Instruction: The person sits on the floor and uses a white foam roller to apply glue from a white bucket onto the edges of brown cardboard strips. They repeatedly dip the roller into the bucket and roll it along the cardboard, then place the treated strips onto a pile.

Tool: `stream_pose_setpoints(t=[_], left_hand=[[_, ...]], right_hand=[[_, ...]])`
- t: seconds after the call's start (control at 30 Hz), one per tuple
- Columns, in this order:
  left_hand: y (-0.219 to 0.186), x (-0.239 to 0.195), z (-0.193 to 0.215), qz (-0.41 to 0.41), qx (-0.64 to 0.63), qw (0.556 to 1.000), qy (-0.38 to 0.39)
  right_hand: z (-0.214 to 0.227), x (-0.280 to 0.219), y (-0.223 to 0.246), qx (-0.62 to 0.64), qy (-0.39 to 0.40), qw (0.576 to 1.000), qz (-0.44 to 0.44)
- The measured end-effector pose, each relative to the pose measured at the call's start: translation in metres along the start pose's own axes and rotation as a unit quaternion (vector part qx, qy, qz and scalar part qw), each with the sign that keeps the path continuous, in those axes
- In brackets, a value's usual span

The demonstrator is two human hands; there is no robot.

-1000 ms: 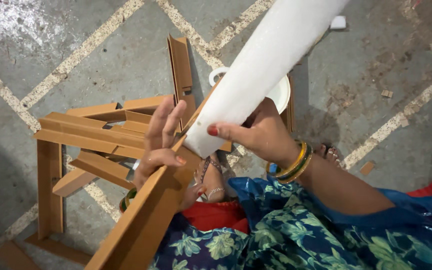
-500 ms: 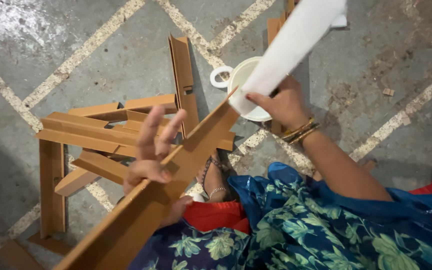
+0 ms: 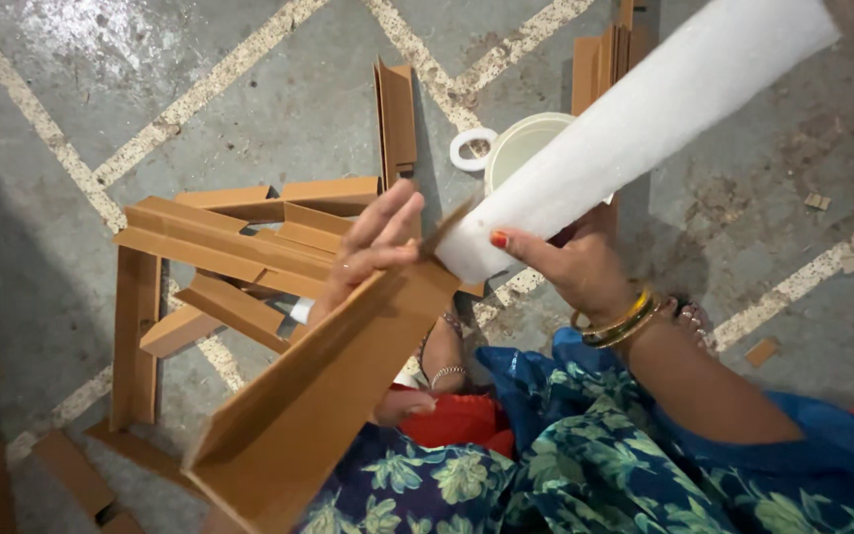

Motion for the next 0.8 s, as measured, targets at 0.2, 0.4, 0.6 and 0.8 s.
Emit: stream_pose_setpoints(t=[0.2,0.4,0.6,0.8], left_hand=[[-0.022,-0.003,0.006,0.029,-0.033,0.998,-0.04],[-0.038,-0.006,0.008,0.02,0.087,0.994,-0.068],[-0.007,-0.015,0.045,0.045,0.119,0.986,-0.112],[0.032,-0.054,0.067,0.059,0.115,0.985,-0.111]], right_hand=[[-0.006,-0.001,-0.009,0.075,-0.016,0.996,-0.047],[-0.006,-0.004,-0.016,0.091,-0.026,0.993,-0.064],[-0.003,-0.003,-0.053,0.077,-0.031,0.992,-0.092],[-0.035,-0.012,-0.135,0.082,-0.014,0.986,-0.144]])
Point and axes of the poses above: each hand's wrist, its own x-axis towards the middle knuckle, its own z-axis out of the back of the hand, y = z × x, the point moved 9 cm from there along x, towards the middle knuckle, and after that the axes turned 2 degrees about z, right-handed, at the moved point
